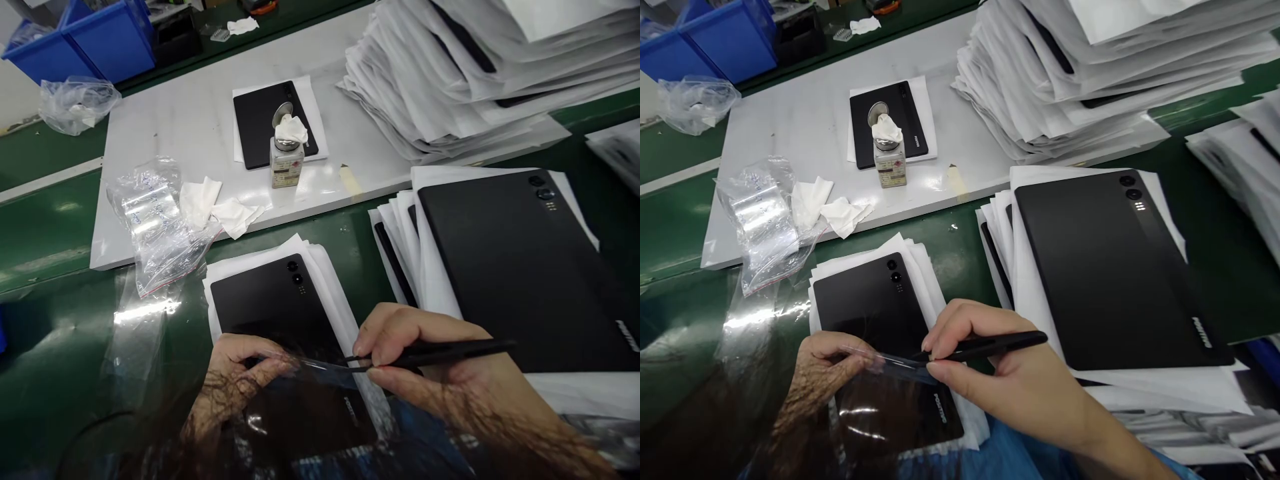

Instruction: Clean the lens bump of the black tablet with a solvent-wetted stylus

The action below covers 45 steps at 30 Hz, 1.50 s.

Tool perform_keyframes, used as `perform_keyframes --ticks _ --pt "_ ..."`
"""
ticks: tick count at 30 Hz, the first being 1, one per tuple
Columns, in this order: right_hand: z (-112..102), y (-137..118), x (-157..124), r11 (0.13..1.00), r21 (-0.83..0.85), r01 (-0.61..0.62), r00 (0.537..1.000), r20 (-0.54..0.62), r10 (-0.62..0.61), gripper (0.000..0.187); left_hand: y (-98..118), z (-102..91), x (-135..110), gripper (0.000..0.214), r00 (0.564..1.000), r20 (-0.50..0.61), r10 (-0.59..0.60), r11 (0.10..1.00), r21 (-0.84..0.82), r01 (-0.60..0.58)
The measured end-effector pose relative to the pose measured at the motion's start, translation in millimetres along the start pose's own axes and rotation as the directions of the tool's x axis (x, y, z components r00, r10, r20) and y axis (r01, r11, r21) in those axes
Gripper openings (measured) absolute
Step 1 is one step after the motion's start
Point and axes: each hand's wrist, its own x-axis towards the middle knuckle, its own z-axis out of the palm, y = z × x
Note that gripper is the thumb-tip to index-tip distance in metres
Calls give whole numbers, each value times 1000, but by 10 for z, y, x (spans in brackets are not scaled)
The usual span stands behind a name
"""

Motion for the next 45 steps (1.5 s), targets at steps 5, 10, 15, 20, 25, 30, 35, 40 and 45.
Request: perform_keyframes --ticks 5,10,15,20,25,30,35,40,45 --pt "24 -169 80 998 -22 -55 998 31 56 25 19 -3 -2 10 1000 -7 -12 1000 11 12" --pt "80 -230 126 995 0 -102 994 26 102 27 -16 6 -19 11 1000 -21 11 1000 -3 -11" --pt "58 -61 75 994 77 -79 997 30 77 28 -31 15 -33 13 1000 -20 11 1000 -10 -12" --pt "37 22 -4 989 135 58 997 43 -64 24 -14 27 -12 12 998 -58 -3 998 -64 -1" --pt "238 147 237 923 356 145 964 -261 -51 28 27 68 34 11 993 -119 25 996 -80 -34" --pt "538 484 759 838 505 208 841 -529 110 47 -33 92 25 12 989 -132 65 998 36 -61" --pt "644 699 901 818 538 203 823 -547 156 49 -104 78 15 9 992 -92 86 990 120 -75" --pt "637 745 867 850 496 175 829 -541 145 50 -81 80 53 9 979 -97 182 955 254 -152" --pt "626 768 865 871 473 133 834 -528 160 52 -37 100 110 22 946 -144 290 930 275 -244"
